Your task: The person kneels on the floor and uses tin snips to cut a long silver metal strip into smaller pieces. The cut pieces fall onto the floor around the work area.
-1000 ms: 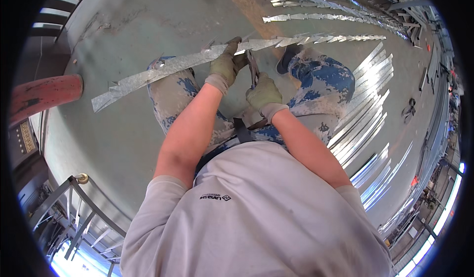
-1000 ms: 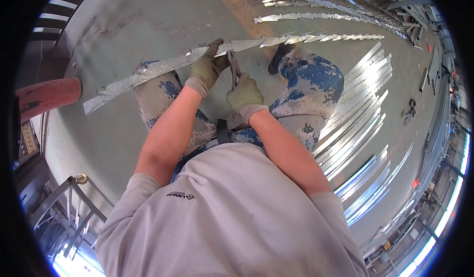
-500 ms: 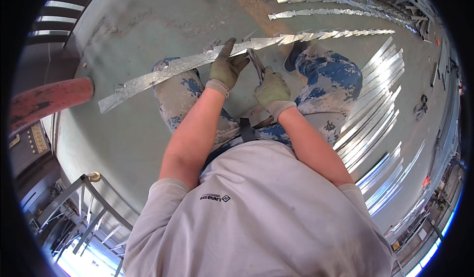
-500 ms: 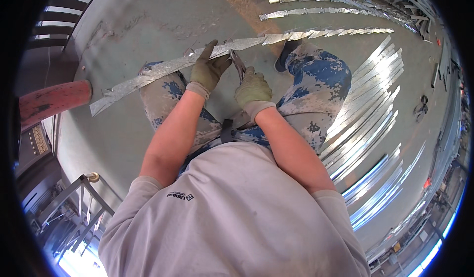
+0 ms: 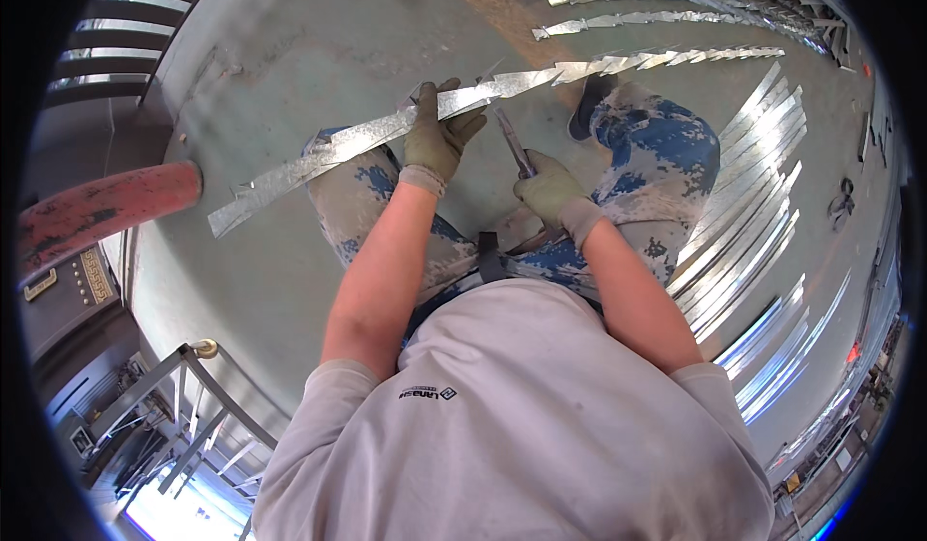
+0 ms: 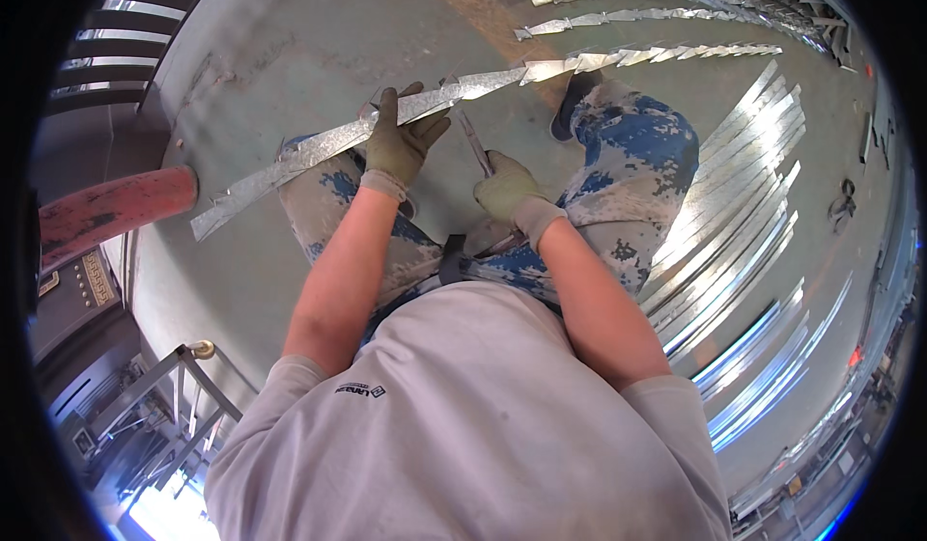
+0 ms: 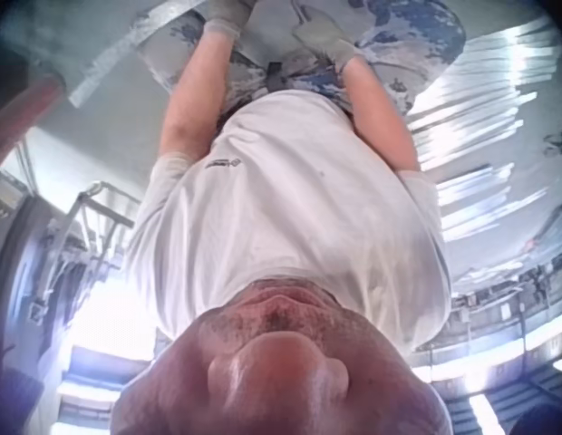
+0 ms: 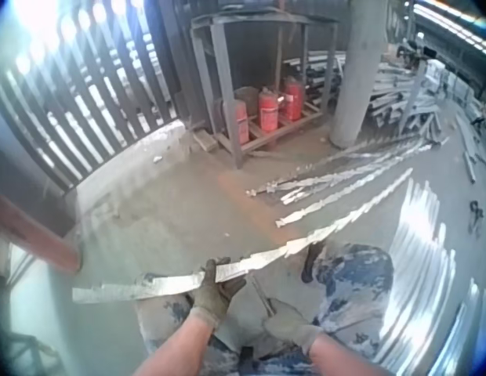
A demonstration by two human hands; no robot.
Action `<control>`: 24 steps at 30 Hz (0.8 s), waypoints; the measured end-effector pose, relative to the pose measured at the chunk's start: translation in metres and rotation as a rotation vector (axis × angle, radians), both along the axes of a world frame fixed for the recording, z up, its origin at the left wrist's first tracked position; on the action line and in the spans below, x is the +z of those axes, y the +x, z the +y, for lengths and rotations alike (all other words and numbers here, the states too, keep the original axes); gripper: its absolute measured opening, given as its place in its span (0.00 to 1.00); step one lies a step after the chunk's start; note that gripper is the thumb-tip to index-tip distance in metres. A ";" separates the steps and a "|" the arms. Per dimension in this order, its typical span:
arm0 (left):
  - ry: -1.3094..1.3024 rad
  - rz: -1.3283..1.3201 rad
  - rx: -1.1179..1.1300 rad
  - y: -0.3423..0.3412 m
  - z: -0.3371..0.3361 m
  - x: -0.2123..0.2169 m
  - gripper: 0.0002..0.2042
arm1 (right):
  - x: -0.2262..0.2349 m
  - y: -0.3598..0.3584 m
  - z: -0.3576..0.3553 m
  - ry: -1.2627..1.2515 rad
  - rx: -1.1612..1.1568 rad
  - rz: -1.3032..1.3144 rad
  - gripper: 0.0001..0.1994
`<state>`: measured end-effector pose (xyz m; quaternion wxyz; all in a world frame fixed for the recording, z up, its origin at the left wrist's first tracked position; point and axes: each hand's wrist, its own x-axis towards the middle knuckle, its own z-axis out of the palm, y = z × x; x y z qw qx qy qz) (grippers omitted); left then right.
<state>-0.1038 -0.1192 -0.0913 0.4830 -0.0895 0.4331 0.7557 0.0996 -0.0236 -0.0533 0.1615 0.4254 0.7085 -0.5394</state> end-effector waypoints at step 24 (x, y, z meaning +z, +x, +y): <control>0.018 -0.016 -0.018 0.001 -0.001 0.012 0.33 | -0.021 -0.005 -0.009 -0.505 -0.238 0.297 0.26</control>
